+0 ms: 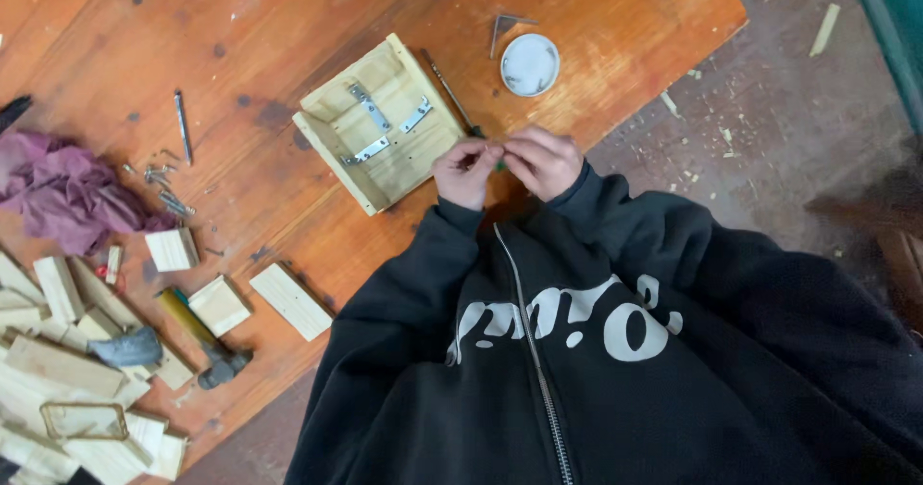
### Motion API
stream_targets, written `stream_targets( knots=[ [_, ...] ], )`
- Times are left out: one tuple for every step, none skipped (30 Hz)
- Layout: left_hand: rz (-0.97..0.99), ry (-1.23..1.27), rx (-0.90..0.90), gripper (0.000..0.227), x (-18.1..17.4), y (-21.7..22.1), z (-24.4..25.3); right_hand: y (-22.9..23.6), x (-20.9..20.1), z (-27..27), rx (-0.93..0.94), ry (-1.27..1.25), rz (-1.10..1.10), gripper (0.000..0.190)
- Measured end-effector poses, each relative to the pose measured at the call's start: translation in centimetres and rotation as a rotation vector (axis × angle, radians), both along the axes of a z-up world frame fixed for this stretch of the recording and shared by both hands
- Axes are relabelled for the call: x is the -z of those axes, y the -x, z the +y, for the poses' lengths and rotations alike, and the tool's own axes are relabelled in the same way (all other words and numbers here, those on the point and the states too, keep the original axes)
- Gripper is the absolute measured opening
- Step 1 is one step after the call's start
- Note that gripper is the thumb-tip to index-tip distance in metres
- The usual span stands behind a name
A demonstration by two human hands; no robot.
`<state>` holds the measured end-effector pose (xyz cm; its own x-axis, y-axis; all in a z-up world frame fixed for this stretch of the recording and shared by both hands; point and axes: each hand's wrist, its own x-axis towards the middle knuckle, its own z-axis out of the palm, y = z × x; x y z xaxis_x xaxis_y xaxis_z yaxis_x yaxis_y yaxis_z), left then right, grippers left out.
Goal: The person assembles a small wooden box by attaching metal hinges to the lid and side panels using a screwdriver. They repeatedly position the hinges, insert screws, and tighten them while handling the wooden pieces and a small container of screws.
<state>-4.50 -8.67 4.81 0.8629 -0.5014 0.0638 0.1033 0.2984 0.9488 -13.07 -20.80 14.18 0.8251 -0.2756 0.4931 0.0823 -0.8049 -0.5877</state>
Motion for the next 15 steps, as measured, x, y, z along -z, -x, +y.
stream_targets(
  knots=[
    [-0.001,0.01,0.009,0.016,-0.1,0.3,-0.2,0.4,0.3,-0.1,0.009,0.01,-0.001,0.006],
    [0.029,0.042,0.021,0.015,-0.2,0.7,-0.3,0.9,0.6,-0.2,0.038,-0.003,-0.014,0.005],
    [0.058,0.075,0.033,0.015,-0.3,1.2,-0.5,1.4,1.0,-0.3,0.067,-0.016,-0.028,0.005],
    [0.06,0.078,0.036,0.015,-0.7,1.3,-0.7,1.7,1.6,-0.9,0.071,-0.012,-0.026,0.005],
    [0.033,0.027,0.034,0.014,-1.1,1.3,-1.0,2.0,2.3,-1.4,0.099,-0.051,-0.013,0.006],
    [0.006,-0.031,0.028,0.014,-1.4,1.4,-0.8,2.2,3.1,-1.7,0.124,-0.097,0.002,0.006],
    [0.008,-0.034,0.027,0.014,-1.4,1.7,-0.7,2.5,3.3,-1.9,0.123,-0.099,0.004,0.006],
    [-0.002,-0.045,-0.002,0.015,-1.5,1.7,-0.7,2.3,3.4,-2.4,0.176,-0.152,0.016,0.005],
    [-0.012,-0.055,-0.032,0.017,-1.5,1.6,-0.8,2.1,3.5,-2.9,0.229,-0.205,0.029,0.006],
    [-0.016,-0.058,-0.041,0.017,-2.0,1.3,-0.8,2.0,4.5,-3.6,0.22,-0.208,0.026,0.006],
    [-0.018,-0.067,-0.069,0.012,-2.4,0.9,-0.8,1.8,5.4,-4.3,0.255,-0.201,0.057,0.004],
    [-0.018,-0.081,-0.101,0.008,-2.9,0.8,-0.7,1.8,6.4,-4.9,0.286,-0.198,0.091,0.003],
    [-0.019,-0.088,-0.115,0.008,-2.7,0.2,-0.3,1.5,7.2,-5.6,0.272,-0.204,0.092,0.003],
    [-0.047,-0.101,-0.168,0.008,-2.5,-0.4,0.0,0.9,8.1,-6.3,0.273,-0.18,0.124,0.004],
    [-0.075,-0.114,-0.222,0.007,-2.3,-1.1,0.3,0.4,9.0,-7.1,0.274,-0.155,0.156,0.004]
  ],
)
